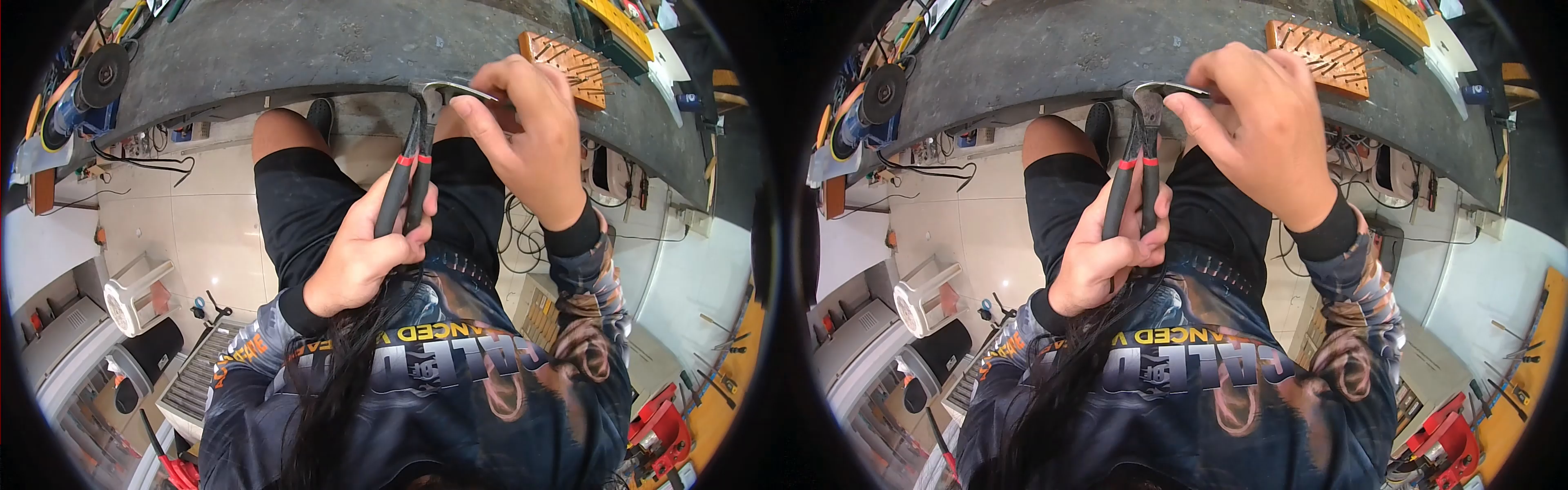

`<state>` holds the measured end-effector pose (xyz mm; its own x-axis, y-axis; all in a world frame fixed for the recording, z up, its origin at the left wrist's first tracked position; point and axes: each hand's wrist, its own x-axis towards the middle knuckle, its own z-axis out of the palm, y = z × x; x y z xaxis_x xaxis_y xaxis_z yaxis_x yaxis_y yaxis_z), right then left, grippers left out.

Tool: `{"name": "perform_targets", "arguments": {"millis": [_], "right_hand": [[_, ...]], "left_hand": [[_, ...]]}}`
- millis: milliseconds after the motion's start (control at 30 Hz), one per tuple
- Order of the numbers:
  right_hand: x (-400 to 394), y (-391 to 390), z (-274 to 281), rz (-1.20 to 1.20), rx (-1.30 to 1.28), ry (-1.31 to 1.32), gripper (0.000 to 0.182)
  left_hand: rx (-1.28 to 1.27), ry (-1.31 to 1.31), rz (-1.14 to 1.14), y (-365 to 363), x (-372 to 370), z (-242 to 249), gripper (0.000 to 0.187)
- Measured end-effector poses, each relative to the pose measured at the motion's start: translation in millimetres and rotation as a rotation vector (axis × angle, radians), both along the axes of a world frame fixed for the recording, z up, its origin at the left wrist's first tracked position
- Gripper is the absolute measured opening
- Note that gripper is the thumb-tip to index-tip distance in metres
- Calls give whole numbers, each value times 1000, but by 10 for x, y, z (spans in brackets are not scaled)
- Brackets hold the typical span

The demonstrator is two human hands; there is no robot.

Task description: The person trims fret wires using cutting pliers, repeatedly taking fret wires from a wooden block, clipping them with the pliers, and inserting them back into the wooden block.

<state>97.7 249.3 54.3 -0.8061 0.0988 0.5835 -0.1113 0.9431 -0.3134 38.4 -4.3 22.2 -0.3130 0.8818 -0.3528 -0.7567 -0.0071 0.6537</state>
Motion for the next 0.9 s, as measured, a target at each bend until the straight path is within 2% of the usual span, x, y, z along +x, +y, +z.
{"name": "perform_targets", "arguments": {"millis": [33, 100, 200, 300, 367, 467, 500, 567, 800, 900], "right_hand": [[-15, -13, -46, 0, 1, 0, 19], [-41, -65, -237, 113, -425, 101, 17], [-43, -79, -334, 134, -529, 143, 17], [-46, -62, -336, 182, -657, 260, 14], [78, -98, -142, 56, -956, 86, 15], [138, -43, -23, -31, -765, -49, 13], [146, -37, -23, -42, -675, -100, 13], [167, -60, 4, -33, -644, -141, 12], [175, -71, 16, 26, -433, -135, 15], [186, -83, 15, 14, -443, -143, 16]], "left_hand": [[1, 0, 0, -1, -10, -14, 112], [160, -195, -58, -17, -17, -55, 111], [207, -270, -96, -26, -9, -80, 111], [121, -157, -62, 41, 4, -19, 121], [95, -90, -85, 1, -46, -94, 118], [-3, 446, -39, -26, -44, -177, 109], [-3, 444, -35, -20, -47, -154, 109], [-72, 728, -35, 2, -64, -91, 111], [-93, 916, -40, 14, -93, -80, 108], [-101, 926, -36, 11, -87, -79, 108]]}}
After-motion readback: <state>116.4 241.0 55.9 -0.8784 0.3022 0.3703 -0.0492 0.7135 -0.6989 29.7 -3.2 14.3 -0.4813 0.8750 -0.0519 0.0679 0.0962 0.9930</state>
